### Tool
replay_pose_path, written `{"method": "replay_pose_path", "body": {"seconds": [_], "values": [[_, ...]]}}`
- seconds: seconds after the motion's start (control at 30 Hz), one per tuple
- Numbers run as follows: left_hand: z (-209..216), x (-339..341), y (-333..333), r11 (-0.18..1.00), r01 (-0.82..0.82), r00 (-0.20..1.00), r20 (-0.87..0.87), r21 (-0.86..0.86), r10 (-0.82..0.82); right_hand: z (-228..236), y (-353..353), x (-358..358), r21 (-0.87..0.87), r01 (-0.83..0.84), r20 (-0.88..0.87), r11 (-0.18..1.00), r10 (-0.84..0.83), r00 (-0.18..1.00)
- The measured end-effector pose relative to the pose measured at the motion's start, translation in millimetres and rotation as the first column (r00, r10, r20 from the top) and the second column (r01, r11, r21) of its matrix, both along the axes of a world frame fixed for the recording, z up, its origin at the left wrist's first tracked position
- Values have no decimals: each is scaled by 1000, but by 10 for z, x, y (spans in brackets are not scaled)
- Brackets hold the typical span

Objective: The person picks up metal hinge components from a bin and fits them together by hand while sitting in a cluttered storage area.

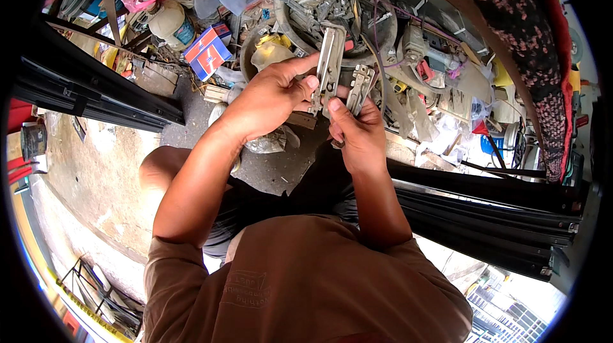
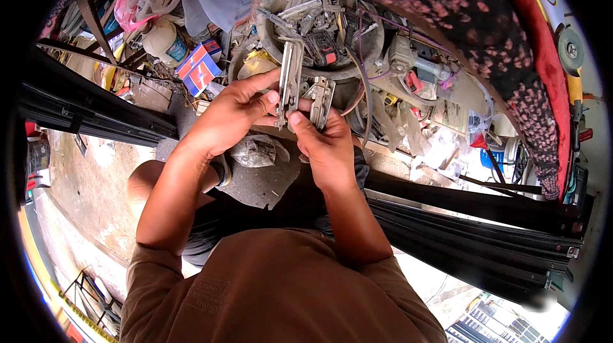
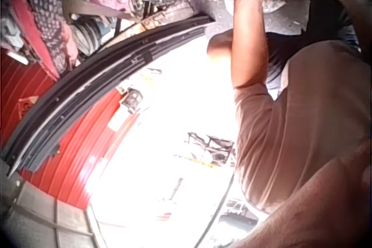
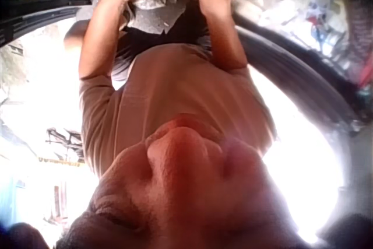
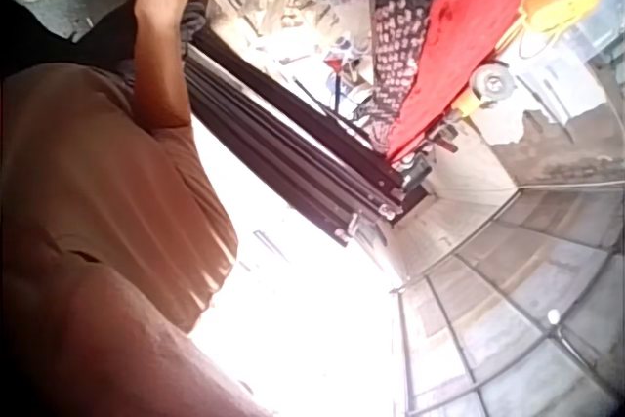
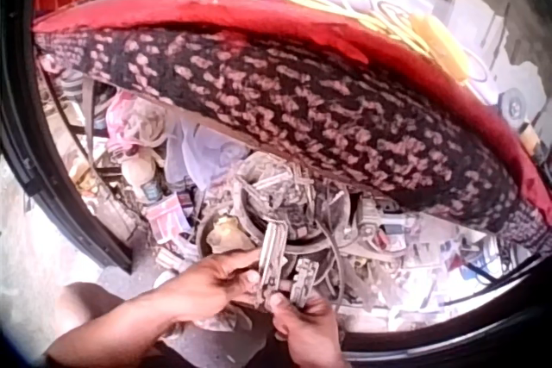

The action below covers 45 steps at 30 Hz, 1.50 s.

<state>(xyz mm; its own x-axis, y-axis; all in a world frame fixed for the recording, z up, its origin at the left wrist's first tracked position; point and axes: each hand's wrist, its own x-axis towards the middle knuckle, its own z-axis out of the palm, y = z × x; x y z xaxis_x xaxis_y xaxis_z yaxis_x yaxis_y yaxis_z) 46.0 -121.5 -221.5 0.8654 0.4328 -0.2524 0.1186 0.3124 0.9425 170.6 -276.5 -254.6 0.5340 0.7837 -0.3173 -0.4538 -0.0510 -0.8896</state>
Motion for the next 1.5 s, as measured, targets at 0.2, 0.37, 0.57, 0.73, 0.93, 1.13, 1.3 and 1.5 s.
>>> {"method": "replay_pose_path", "body": {"seconds": [0.2, 0.37, 0.57, 0.73, 0.93, 1.13, 1.3, 1.5], "values": [[-65, -8, 17, 1000, 18, 992, -121, 20, -16, -29, -24, 18, 78, -10, -103, 997, 18, 995], [-46, 6, 33, 1000, 17, 998, -64, -9, -17, -51, 9, 22, 100, 10, -106, 995, 1, 994], [-63, -14, 66, 998, 1, 999, -47, -61, -4, -25, 34, 4, 94, 28, -123, 995, -16, 992], [45, -10, 71, 992, 12, 1000, -26, -128, -15, 1, 1, 53, 74, -2, -133, 997, 12, 991], [-39, -7, 26, 977, -14, 1000, 1, -215, 14, 23, 10, 7, 86, 45, -117, 995, -35, 992], [-144, -3, 12, 951, -40, 998, -53, -306, 25, -19, -37, 58, 80, 14, -160, 997, -1, 987], [-158, 4, 26, 943, -20, 1000, -11, -333, 17, 32, 12, 43, 59, 72, -172, 996, -61, 983], [-101, 32, 11, 923, 32, 996, 92, -383, 4, 164, -22, 87, 20, 32, -7, 999, -32, 999]]}}
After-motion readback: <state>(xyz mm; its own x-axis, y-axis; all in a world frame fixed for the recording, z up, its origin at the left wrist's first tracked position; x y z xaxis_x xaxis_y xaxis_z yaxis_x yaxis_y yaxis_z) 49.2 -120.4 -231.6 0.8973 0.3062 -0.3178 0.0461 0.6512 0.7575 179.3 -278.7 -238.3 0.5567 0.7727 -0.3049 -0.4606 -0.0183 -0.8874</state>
